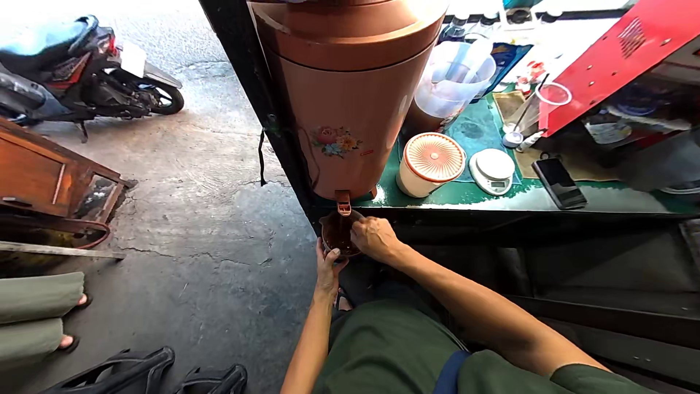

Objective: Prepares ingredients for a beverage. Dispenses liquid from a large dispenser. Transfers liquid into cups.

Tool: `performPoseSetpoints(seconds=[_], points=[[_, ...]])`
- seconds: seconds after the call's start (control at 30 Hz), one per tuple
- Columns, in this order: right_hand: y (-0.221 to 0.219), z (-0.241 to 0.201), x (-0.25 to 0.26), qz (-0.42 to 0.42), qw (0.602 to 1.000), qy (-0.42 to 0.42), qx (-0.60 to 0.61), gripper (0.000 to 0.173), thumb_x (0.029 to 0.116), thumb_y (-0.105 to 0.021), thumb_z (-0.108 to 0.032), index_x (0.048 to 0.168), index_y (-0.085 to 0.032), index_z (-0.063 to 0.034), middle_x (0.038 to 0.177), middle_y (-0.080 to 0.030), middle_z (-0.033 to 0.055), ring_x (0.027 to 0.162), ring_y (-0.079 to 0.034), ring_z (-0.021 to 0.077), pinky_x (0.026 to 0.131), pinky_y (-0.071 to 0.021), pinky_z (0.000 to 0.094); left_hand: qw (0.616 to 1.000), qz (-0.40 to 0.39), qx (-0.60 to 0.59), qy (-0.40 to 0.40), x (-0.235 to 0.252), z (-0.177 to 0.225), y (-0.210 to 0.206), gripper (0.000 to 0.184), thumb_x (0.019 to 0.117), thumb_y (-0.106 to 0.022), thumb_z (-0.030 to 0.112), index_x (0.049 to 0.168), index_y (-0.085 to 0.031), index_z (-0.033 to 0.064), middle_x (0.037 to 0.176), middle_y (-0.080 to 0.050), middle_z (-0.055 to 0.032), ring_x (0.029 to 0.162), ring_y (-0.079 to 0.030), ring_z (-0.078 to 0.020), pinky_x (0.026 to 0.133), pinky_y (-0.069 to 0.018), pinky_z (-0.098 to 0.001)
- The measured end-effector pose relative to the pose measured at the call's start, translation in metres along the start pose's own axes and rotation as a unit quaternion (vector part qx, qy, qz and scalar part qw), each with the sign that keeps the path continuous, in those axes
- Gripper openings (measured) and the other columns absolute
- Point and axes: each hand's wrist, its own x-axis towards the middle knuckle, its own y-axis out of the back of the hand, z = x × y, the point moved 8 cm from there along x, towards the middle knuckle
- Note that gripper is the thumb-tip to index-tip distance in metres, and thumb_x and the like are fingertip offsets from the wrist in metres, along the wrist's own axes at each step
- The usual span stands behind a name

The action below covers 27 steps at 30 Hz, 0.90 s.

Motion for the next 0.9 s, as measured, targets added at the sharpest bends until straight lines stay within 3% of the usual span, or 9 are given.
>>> performPoseSetpoints(seconds=[0.1, 0.23, 0.33, 0.43, 0.57, 0.63, 0.77, 0.83, 0.9], points=[[-0.003, -0.019, -0.009, -0.056, 0.995, 0.078, 0.014, 0.04, 0.1053, -0.044, -0.028, 0.097, -0.067, 0.0042, 0.1, -0.07, 0.0246, 0.1, -0.069, 0.0425, 0.082, -0.0503, 0.0609, 1.0, -0.005, 0.011, 0.002, 0.001, -0.003, -0.002, 0.125, 0.0689, -0.08, 0.043, 0.165, -0.004, 0.0207, 0.161, -0.031, -0.0206, 0.137, -0.047, -0.0382, 0.098, -0.0512, -0.0586], [0.008, 0.01, 0.008, 0.077, 0.996, -0.005, 0.04, 0.039, 0.1066, -0.046, -0.03, 0.103, -0.072, -0.0008, 0.099, -0.073, 0.0204, 0.098, -0.071, 0.0392, 0.081, -0.0545, 0.0573, 1.0, 0.0, 0.004, 0.003, 0.0, -0.002, -0.001, 0.122, 0.07, -0.08, 0.04, 0.165, -0.005, 0.0215, 0.161, -0.03, -0.0215, 0.137, -0.046, -0.0399, 0.098, -0.0509, -0.0586], [-0.002, -0.001, 0.001, 0.001, 1.0, 0.005, -0.007, 0.038, 0.1054, -0.043, -0.025, 0.104, -0.068, 0.0035, 0.107, -0.07, 0.0252, 0.105, -0.068, 0.0432, 0.084, -0.0527, 0.0601, 1.0, 0.0, 0.004, 0.003, 0.001, -0.001, -0.001, 0.125, 0.068, -0.081, 0.041, 0.165, -0.005, 0.0215, 0.161, -0.03, -0.0215, 0.137, -0.046, -0.0399, 0.098, -0.0506, -0.0591], [-0.003, -0.019, -0.009, -0.057, 0.995, 0.083, 0.015, 0.04, 0.1057, -0.043, -0.027, 0.098, -0.067, 0.0044, 0.1, -0.07, 0.0248, 0.1, -0.068, 0.0425, 0.082, -0.0501, 0.0606, 1.0, -0.005, 0.011, 0.004, 0.0, -0.001, -0.004, 0.123, 0.0703, -0.079, 0.042, 0.165, -0.004, 0.02, 0.161, -0.029, -0.0216, 0.137, -0.046, -0.039, 0.098, -0.0505, -0.059], [0.008, 0.01, 0.008, 0.057, 0.998, -0.006, 0.04, 0.041, 0.1081, -0.045, -0.031, 0.108, -0.072, -0.0009, 0.105, -0.072, 0.0215, 0.103, -0.07, 0.0401, 0.086, -0.0537, 0.0582, 1.0, 0.003, 0.006, 0.005, 0.001, -0.001, -0.002, 0.118, 0.0728, -0.078, 0.037, 0.165, -0.005, 0.0205, 0.161, -0.029, -0.022, 0.136, -0.046, -0.0397, 0.098, -0.0506, -0.0585], [0.003, 0.009, 0.005, 0.02, 1.0, -0.021, 0.003, 0.039, 0.1075, -0.043, -0.027, 0.109, -0.069, 0.0016, 0.11, -0.071, 0.024, 0.108, -0.068, 0.0426, 0.087, -0.0526, 0.0598, 1.0, 0.002, 0.002, 0.004, 0.002, 0.0, -0.002, 0.121, 0.0707, -0.079, 0.038, 0.165, -0.005, 0.0211, 0.161, -0.029, -0.0218, 0.136, -0.046, -0.0398, 0.098, -0.0507, -0.059], [-0.005, -0.018, -0.01, -0.072, 0.995, 0.07, 0.013, 0.04, 0.1058, -0.043, -0.028, 0.098, -0.066, 0.0045, 0.101, -0.069, 0.0254, 0.101, -0.068, 0.0436, 0.083, -0.0499, 0.0619, 1.0, -0.004, 0.011, 0.006, 0.002, -0.001, -0.003, 0.122, 0.0707, -0.079, 0.04, 0.165, -0.003, 0.0206, 0.161, -0.03, -0.0212, 0.136, -0.047, -0.0386, 0.098, -0.0506, -0.0586], [0.003, -0.006, 0.001, -0.007, 0.997, 0.046, 0.056, 0.045, 0.1072, -0.042, -0.032, 0.098, -0.068, 0.0026, 0.099, -0.071, 0.023, 0.1, -0.069, 0.0406, 0.083, -0.0513, 0.0596, 1.0, -0.001, 0.014, 0.007, 0.001, -0.001, -0.003, 0.12, 0.0718, -0.077, 0.04, 0.165, -0.004, 0.0215, 0.162, -0.029, -0.021, 0.137, -0.046, -0.0391, 0.098, -0.0504, -0.059], [0.009, 0.011, 0.01, 0.051, 0.997, -0.014, 0.053, 0.045, 0.1084, -0.041, -0.033, 0.107, -0.071, 0.0006, 0.105, -0.072, 0.0222, 0.104, -0.07, 0.04, 0.087, -0.0528, 0.0576, 1.0, 0.003, 0.012, 0.008, 0.0, 0.0, -0.002, 0.119, 0.0722, -0.078, 0.039, 0.165, -0.005, 0.0221, 0.162, -0.028, -0.0208, 0.137, -0.045, -0.0394, 0.098, -0.0503, -0.0583]])
